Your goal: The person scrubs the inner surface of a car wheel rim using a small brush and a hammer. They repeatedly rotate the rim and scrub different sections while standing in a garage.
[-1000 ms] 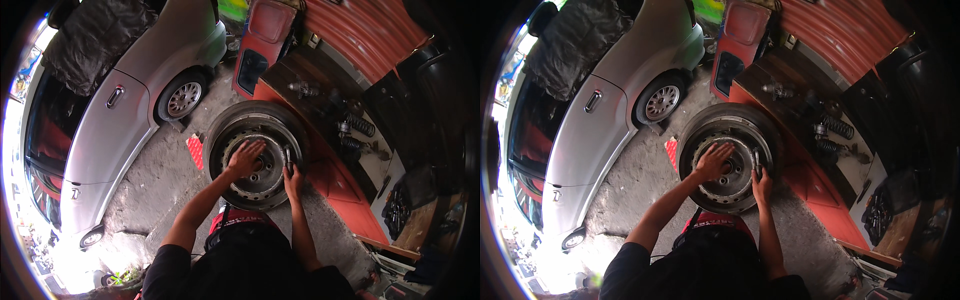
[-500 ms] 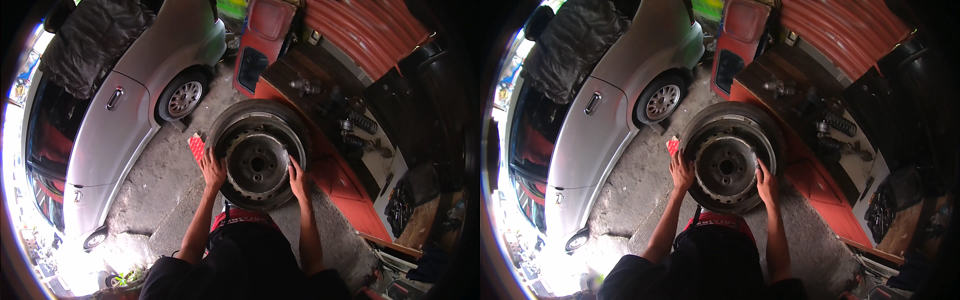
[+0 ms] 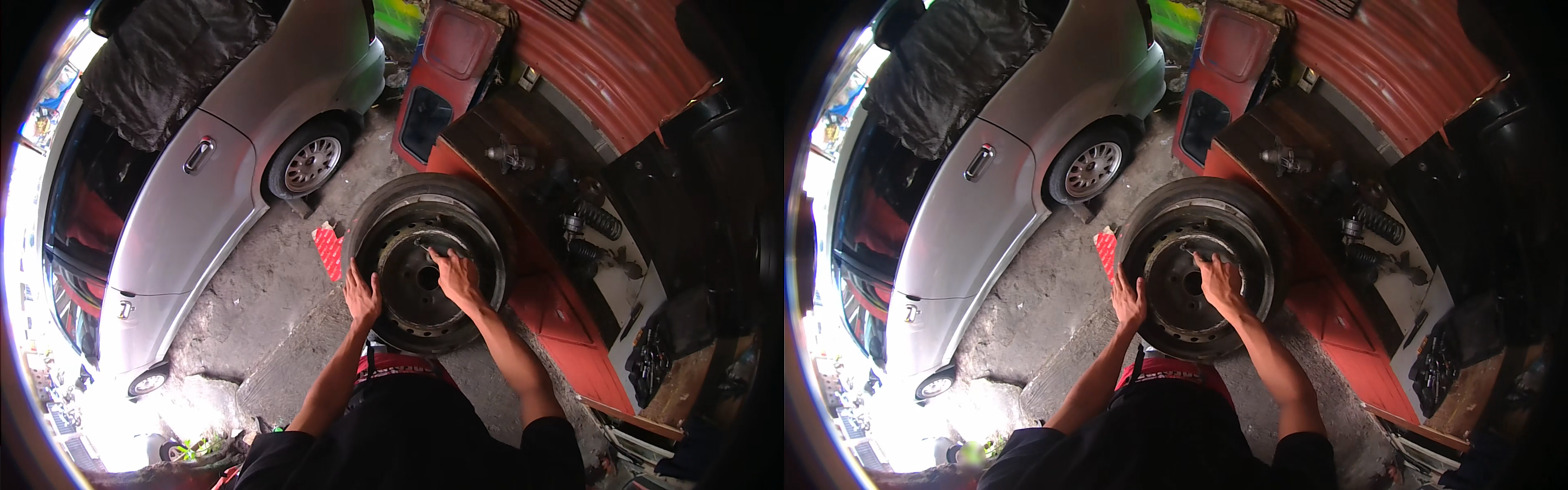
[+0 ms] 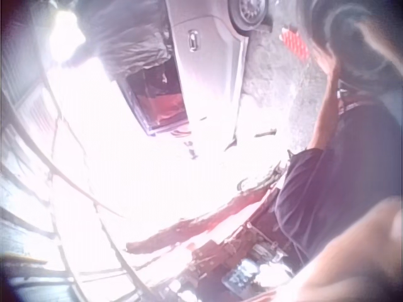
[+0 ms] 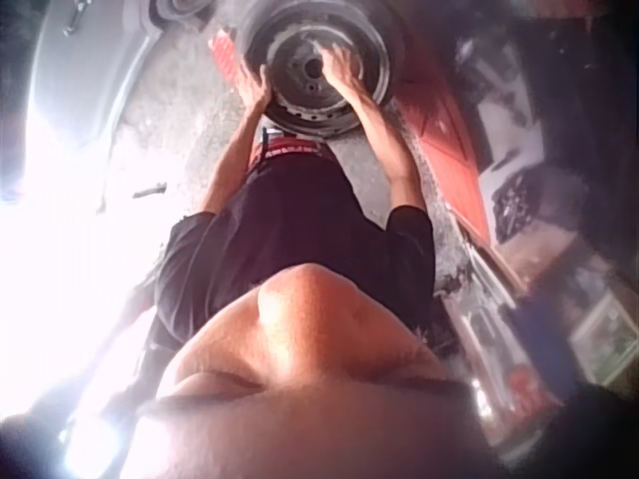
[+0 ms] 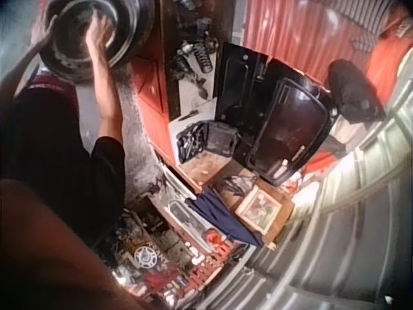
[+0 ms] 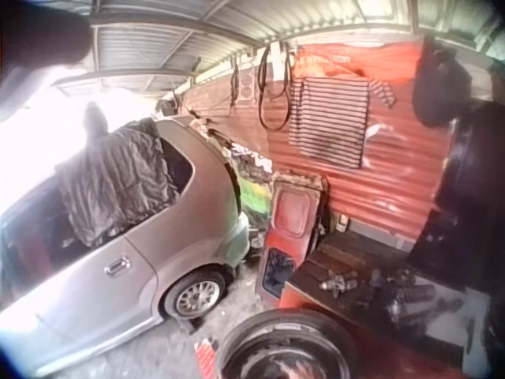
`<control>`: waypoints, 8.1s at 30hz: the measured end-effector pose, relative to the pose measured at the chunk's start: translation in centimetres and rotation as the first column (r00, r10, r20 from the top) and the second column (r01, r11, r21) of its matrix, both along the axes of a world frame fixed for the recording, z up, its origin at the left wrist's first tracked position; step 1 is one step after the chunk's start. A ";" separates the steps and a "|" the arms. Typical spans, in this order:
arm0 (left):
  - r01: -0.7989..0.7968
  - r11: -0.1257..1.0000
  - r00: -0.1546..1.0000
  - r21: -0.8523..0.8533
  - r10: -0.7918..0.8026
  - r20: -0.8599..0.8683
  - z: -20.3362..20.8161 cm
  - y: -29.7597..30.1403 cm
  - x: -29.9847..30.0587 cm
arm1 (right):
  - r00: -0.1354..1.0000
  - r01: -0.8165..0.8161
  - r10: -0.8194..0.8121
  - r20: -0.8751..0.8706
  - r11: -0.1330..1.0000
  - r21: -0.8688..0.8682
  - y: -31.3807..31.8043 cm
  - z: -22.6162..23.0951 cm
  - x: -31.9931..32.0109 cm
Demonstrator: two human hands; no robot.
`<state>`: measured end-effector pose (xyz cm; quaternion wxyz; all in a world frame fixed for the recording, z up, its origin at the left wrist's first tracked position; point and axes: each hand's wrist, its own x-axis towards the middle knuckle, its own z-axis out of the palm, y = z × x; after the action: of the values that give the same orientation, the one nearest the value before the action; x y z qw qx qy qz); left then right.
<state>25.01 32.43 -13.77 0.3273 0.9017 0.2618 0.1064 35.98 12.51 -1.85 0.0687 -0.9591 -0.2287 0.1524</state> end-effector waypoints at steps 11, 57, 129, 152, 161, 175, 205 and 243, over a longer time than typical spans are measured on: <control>0.051 0.999 0.995 -0.011 -0.049 0.087 -0.7 -0.1 -0.1 | 0.993 0.092 -0.099 0.063 0.990 0.107 0.3 -1.4 -1.0; -0.030 0.977 0.990 -0.212 0.000 -0.139 -0.4 0.4 -2.2 | 0.965 0.223 -0.248 0.086 0.947 0.233 -7.8 -2.6 -6.7; -0.156 0.923 0.981 -0.352 0.103 -0.166 0.0 -0.4 -1.0 | 0.995 -0.013 0.027 -0.094 0.989 0.147 0.9 0.1 1.9; -0.162 0.907 0.958 -0.388 0.052 -0.281 1.4 -0.4 -0.5 | 0.998 0.007 0.000 0.070 0.996 -0.089 1.8 -2.3 3.5; -0.160 0.923 0.979 -0.350 0.104 -0.175 -0.3 -0.6 -1.1 | 0.987 0.143 -0.143 -0.071 0.990 -0.014 -2.8 0.3 4.7; -0.192 0.907 0.976 -0.376 0.135 -0.174 0.0 -0.8 -1.1 | 0.972 0.205 -0.226 0.068 0.951 0.233 -3.7 -1.0 0.3; -0.182 0.917 0.978 -0.354 0.132 -0.162 0.3 -0.7 -0.9 | 0.991 0.055 -0.072 0.109 0.987 0.150 1.5 -2.3 -0.5; -0.195 0.915 0.970 -0.353 0.126 -0.209 -0.2 -0.4 -0.9 | 0.968 0.070 -0.109 0.226 0.982 0.175 0.0 -2.6 1.4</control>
<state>24.08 32.02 -13.98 0.4566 0.8049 0.3791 -0.0013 37.35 12.53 -4.46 0.1275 -0.9706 -0.2035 0.0153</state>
